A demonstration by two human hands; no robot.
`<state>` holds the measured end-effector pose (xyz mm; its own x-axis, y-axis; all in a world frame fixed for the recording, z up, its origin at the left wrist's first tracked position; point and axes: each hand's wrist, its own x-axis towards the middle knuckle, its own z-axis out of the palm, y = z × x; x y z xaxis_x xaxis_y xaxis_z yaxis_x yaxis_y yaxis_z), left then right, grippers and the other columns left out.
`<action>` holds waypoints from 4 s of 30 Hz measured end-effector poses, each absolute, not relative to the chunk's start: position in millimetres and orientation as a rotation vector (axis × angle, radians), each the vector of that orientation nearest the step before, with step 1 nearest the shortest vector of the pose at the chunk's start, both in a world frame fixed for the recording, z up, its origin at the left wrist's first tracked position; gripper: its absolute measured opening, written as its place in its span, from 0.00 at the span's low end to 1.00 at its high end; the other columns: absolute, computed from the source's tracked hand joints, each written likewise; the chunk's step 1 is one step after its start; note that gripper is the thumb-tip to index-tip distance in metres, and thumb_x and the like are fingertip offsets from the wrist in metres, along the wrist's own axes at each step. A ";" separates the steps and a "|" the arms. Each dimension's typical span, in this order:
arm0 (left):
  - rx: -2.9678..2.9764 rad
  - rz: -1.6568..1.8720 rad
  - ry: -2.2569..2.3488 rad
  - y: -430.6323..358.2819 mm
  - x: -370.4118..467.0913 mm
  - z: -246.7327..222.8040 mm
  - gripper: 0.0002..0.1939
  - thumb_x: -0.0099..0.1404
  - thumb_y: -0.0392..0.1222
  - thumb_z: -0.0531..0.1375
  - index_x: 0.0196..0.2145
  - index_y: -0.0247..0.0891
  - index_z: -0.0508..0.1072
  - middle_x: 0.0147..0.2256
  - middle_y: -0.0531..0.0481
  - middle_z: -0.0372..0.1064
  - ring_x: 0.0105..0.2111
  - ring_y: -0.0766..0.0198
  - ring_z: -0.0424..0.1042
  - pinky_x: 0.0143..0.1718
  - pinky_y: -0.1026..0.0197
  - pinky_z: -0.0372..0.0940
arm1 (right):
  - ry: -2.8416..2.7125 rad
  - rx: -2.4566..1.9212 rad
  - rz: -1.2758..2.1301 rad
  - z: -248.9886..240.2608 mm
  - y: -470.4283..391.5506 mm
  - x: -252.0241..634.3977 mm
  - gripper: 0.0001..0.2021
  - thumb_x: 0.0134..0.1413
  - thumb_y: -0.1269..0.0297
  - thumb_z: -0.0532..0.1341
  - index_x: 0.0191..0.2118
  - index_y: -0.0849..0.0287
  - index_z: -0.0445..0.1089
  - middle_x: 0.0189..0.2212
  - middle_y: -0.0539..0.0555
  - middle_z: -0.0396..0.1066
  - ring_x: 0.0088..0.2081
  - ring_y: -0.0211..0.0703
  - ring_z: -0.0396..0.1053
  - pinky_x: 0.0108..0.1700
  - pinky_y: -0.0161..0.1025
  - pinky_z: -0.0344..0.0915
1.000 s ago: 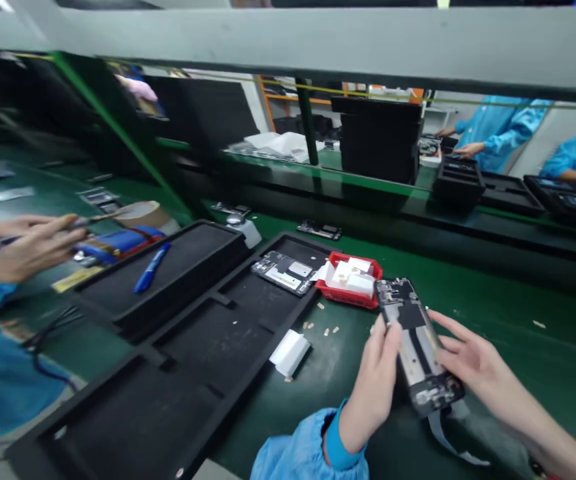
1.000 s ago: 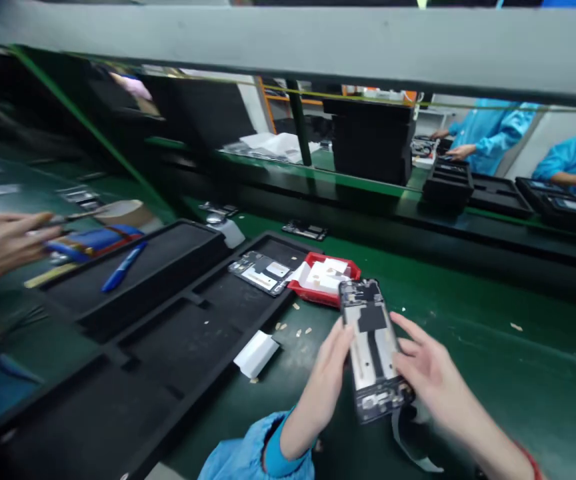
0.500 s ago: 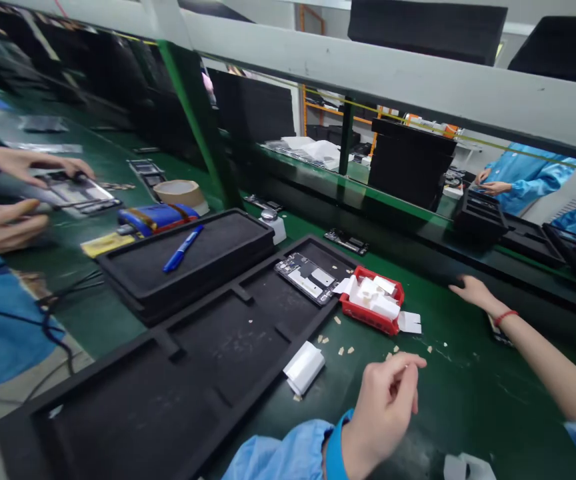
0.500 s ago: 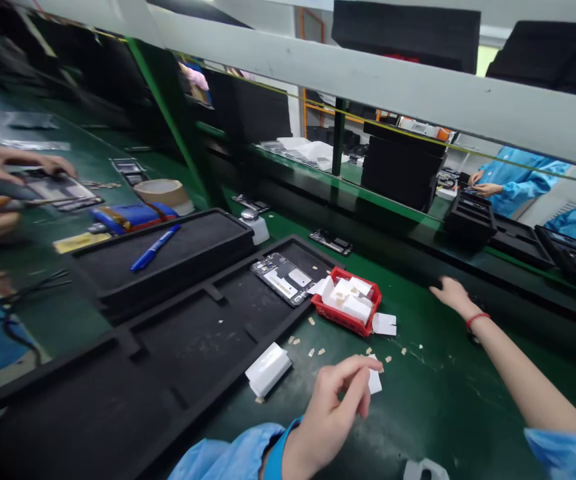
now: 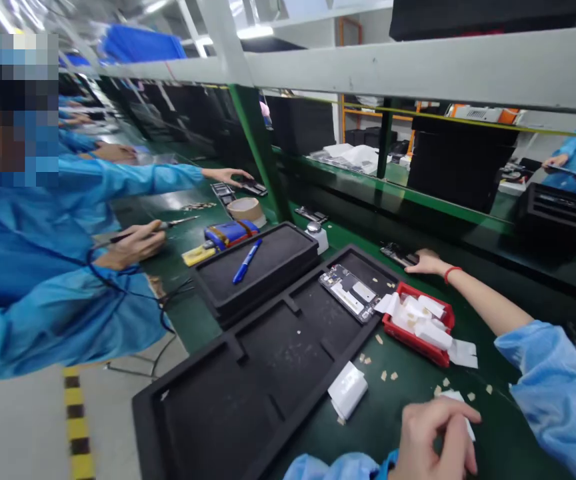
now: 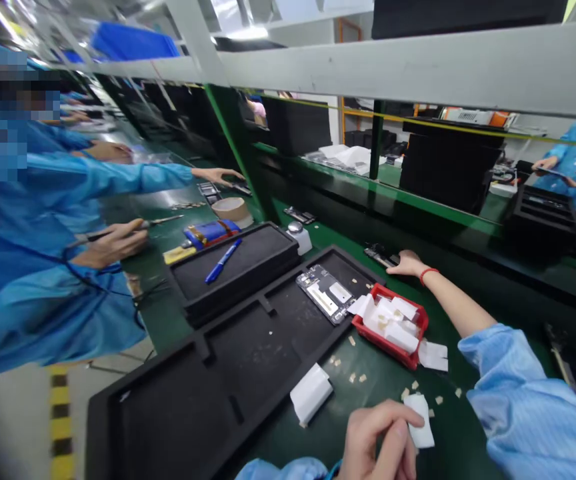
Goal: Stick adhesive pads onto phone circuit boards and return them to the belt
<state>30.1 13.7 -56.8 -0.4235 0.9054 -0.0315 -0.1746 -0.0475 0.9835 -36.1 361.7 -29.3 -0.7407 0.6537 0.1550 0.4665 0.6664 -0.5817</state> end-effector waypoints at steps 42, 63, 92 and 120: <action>1.785 1.801 1.517 7.2 31.0 -17.3 0.08 0.75 0.37 0.53 0.41 0.40 0.72 0.33 0.52 0.76 0.32 0.66 0.77 0.35 0.67 0.71 | -1.888 -0.674 0.770 23.7 73.0 165.5 0.02 0.58 0.70 0.68 0.34 0.58 0.79 0.58 0.63 0.70 0.60 0.52 0.71 0.60 0.48 0.72; 1.395 1.831 1.555 15.4 24.5 -20.9 0.08 0.75 0.37 0.53 0.41 0.41 0.71 0.33 0.54 0.74 0.31 0.69 0.74 0.34 0.69 0.67 | -2.146 -0.591 0.430 26.6 83.9 139.0 0.06 0.63 0.75 0.58 0.36 0.57 0.67 0.53 0.63 0.73 0.57 0.52 0.71 0.61 0.56 0.64; 0.777 1.849 1.225 26.1 27.3 -23.3 0.17 0.69 0.38 0.54 0.55 0.42 0.60 0.31 0.53 0.74 0.26 0.65 0.75 0.30 0.63 0.71 | -2.562 -0.787 1.042 38.6 236.1 18.9 0.09 0.54 0.65 0.69 0.26 0.63 0.77 0.20 0.51 0.73 0.23 0.35 0.66 0.28 0.34 0.60; 1.200 2.218 1.511 4.9 32.7 -3.8 0.14 0.72 0.37 0.60 0.55 0.39 0.69 0.43 0.49 0.76 0.35 0.65 0.82 0.36 0.66 0.78 | -1.968 -0.768 0.885 55.0 64.5 139.9 0.07 0.52 0.73 0.72 0.29 0.54 0.78 0.52 0.54 0.73 0.53 0.49 0.74 0.56 0.48 0.75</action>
<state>32.7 4.9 -3.8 -0.6501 0.5662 0.5068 0.2643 -0.4569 0.8494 139.9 64.5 55.0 -0.4727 0.7685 0.4311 0.1873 0.5657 -0.8031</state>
